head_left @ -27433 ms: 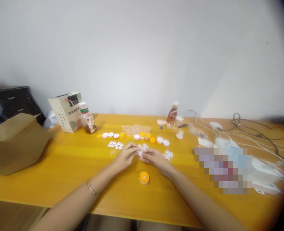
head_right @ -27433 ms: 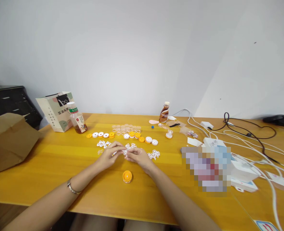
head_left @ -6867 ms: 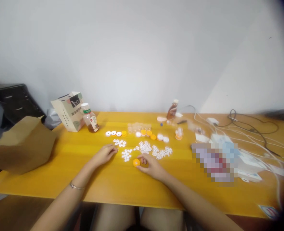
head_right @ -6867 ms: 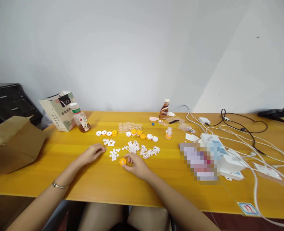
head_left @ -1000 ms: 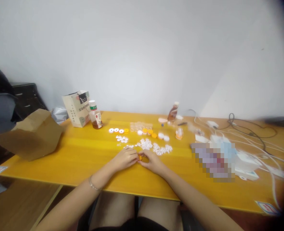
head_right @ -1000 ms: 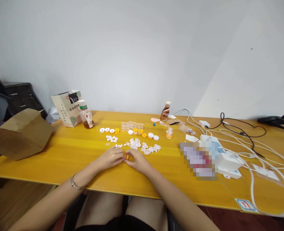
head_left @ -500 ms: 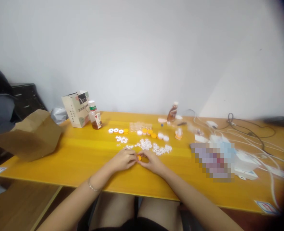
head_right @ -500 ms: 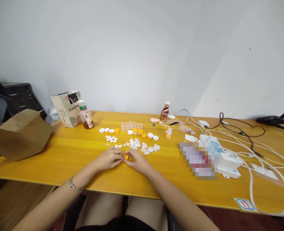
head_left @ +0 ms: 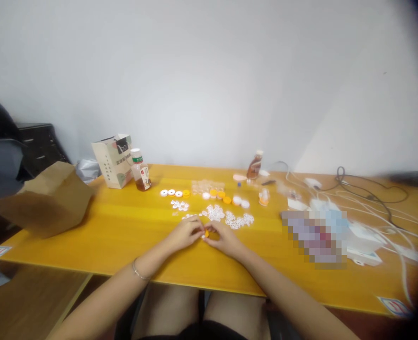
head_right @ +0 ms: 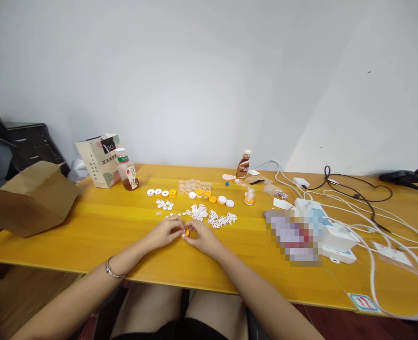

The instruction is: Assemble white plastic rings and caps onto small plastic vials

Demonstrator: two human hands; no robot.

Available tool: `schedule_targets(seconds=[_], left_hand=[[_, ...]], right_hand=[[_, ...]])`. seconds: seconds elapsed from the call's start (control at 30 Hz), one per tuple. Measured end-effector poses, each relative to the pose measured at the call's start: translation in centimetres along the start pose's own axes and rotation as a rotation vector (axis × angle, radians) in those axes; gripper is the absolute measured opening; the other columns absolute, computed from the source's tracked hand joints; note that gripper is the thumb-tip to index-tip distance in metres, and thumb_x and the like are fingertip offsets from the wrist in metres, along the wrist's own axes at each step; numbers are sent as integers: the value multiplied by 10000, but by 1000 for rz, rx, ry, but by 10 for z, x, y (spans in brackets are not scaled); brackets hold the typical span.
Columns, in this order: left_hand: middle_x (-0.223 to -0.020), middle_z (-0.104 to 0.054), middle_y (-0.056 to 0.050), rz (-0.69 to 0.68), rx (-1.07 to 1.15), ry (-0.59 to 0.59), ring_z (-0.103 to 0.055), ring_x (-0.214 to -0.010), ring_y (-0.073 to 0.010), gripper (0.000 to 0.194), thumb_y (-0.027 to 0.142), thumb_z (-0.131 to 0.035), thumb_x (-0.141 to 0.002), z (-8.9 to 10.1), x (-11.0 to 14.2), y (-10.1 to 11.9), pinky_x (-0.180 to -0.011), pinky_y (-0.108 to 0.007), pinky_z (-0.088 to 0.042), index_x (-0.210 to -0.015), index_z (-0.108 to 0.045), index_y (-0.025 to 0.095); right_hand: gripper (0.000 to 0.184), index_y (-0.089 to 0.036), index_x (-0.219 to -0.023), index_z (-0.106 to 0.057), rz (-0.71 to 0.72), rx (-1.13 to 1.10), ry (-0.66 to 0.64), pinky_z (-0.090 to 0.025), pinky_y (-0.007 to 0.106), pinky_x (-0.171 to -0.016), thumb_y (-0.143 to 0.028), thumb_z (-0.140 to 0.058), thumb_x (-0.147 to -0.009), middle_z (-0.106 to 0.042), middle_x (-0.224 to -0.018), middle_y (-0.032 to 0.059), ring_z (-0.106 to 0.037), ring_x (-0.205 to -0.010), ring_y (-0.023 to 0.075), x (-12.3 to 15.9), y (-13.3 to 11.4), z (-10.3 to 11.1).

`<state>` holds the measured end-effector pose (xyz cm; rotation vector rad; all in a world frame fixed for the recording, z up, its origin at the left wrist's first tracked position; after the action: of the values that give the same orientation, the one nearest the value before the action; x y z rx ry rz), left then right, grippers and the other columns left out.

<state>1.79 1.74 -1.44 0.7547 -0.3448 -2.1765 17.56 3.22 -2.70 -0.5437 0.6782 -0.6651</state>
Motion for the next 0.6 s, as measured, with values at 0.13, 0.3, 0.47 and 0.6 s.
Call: schedule_targets(seconds=[0.13, 0.3, 0.47, 0.6], left_hand=[[-798, -556, -30, -9, 31, 44, -520, -764, -133, 95, 178, -500, -765, 1, 0, 1, -708, -231, -395, -759, -594, 164], [-798, -558, -36, -13, 71, 132, -523, -757, -132, 104, 194, -493, -771, 2, -1, 1, -717, -239, -399, -777, -590, 158], [-810, -571, -44, 16, 87, 143, -527, -763, -137, 139, 220, -481, -788, 4, -2, 2, -722, -251, -409, -807, -605, 161], [-847, -586, -52, 73, 88, 203, -532, -799, -141, 179, 227, -448, -811, 22, -4, -8, -746, -258, -406, -861, -609, 166]], right_hand=[[195, -205, -879, -549, -43, -114, 10, -434, 296, -722, -298, -577, -710, -589, -819, 21, -538, -757, 146, -1, 2, -1], [293, -195, -890, -512, -203, -519, -20, -454, 293, -726, -348, -619, -666, -593, -815, 7, -567, -720, 119, -5, 8, -6], [361, -197, -870, -519, -375, -683, 17, -445, 301, -741, -336, -690, -584, -593, -726, -23, -578, -687, 118, -7, 11, -6], [379, -202, -864, -535, -424, -704, 69, -447, 297, -725, -339, -707, -556, -590, -717, -24, -574, -680, 124, -8, 12, -3]])
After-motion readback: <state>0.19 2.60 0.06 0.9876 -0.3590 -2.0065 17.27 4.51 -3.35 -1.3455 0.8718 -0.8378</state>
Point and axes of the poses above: each hand's wrist, its own x-axis away from the middle knuckle, its own z-axis out of the back of the hand, y = z × x, the point moved 2 cm from there along -x, towards the middle knuckle
